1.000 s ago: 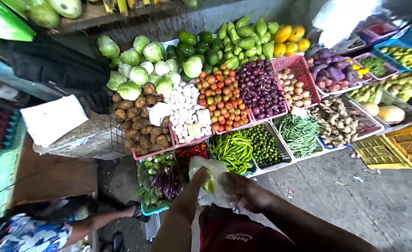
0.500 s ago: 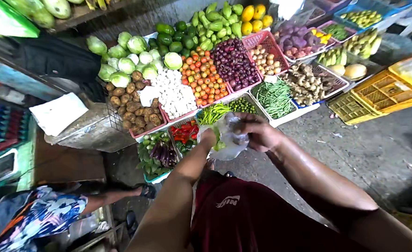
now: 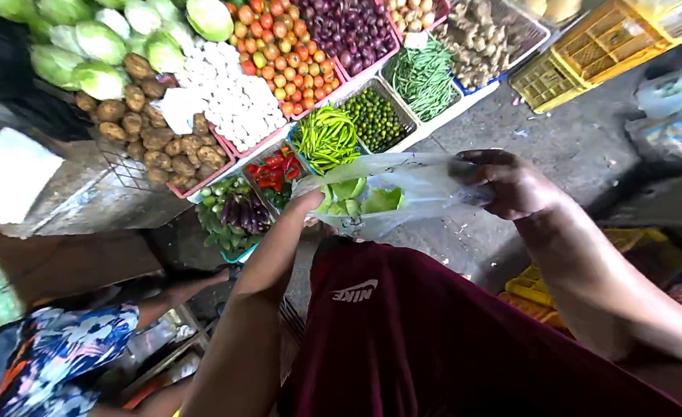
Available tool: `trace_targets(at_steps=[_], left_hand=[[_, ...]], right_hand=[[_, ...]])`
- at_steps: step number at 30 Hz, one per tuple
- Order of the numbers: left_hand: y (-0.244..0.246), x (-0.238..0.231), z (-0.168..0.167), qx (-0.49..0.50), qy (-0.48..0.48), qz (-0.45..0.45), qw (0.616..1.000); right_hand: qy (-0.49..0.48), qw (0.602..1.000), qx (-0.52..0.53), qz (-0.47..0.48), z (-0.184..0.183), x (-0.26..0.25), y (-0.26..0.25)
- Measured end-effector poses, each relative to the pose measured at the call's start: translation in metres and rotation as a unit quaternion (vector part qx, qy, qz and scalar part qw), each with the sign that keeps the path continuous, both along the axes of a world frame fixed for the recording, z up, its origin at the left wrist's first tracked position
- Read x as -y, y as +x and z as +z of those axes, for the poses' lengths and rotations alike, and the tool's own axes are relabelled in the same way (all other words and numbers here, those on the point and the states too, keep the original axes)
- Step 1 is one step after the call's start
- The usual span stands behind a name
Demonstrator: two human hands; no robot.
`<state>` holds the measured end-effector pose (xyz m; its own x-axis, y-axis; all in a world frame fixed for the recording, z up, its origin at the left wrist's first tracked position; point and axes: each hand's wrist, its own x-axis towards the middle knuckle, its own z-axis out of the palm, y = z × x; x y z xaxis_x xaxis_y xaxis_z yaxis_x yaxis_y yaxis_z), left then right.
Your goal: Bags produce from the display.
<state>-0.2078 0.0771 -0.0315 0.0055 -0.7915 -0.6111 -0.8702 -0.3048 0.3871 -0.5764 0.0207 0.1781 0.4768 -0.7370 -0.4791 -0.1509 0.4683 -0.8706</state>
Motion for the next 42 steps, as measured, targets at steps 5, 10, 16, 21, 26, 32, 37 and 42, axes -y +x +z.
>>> trace_targets(at_steps=[5, 10, 16, 21, 26, 32, 37, 42], left_hand=[[0.059, -0.002, 0.028, 0.045, -0.021, 0.028, 0.998], [0.114, 0.009, 0.022, 0.053, -0.01, 0.08, 0.995], [0.176, -0.01, -0.045, 0.082, -0.024, -0.001, 0.996], [0.208, -0.027, -0.111, 0.054, 0.022, 0.012, 0.998], [0.207, -0.025, -0.181, 0.0, 0.015, 0.112, 0.994], [0.191, 0.034, -0.17, -0.056, 0.094, 0.237, 0.965], [0.167, 0.07, -0.198, -0.064, 0.139, 0.222, 0.963], [0.15, 0.099, -0.213, -0.054, 0.211, 0.295, 0.93]], right_hand=[[-0.053, 0.987, -0.082, 0.125, -0.039, 0.016, 0.01], [-0.237, 0.924, -0.225, 0.197, -0.08, 0.053, 0.077], [-0.319, 0.806, -0.411, 0.283, -0.163, 0.104, 0.139], [-0.243, 0.805, -0.481, 0.249, -0.21, 0.129, 0.192], [-0.173, 0.909, -0.366, 0.093, -0.222, 0.107, 0.274], [-0.139, 0.972, -0.161, 0.096, -0.182, 0.09, 0.339], [-0.05, 0.98, -0.116, 0.154, -0.182, 0.087, 0.348], [-0.014, 0.96, -0.126, 0.251, -0.182, 0.114, 0.352]])
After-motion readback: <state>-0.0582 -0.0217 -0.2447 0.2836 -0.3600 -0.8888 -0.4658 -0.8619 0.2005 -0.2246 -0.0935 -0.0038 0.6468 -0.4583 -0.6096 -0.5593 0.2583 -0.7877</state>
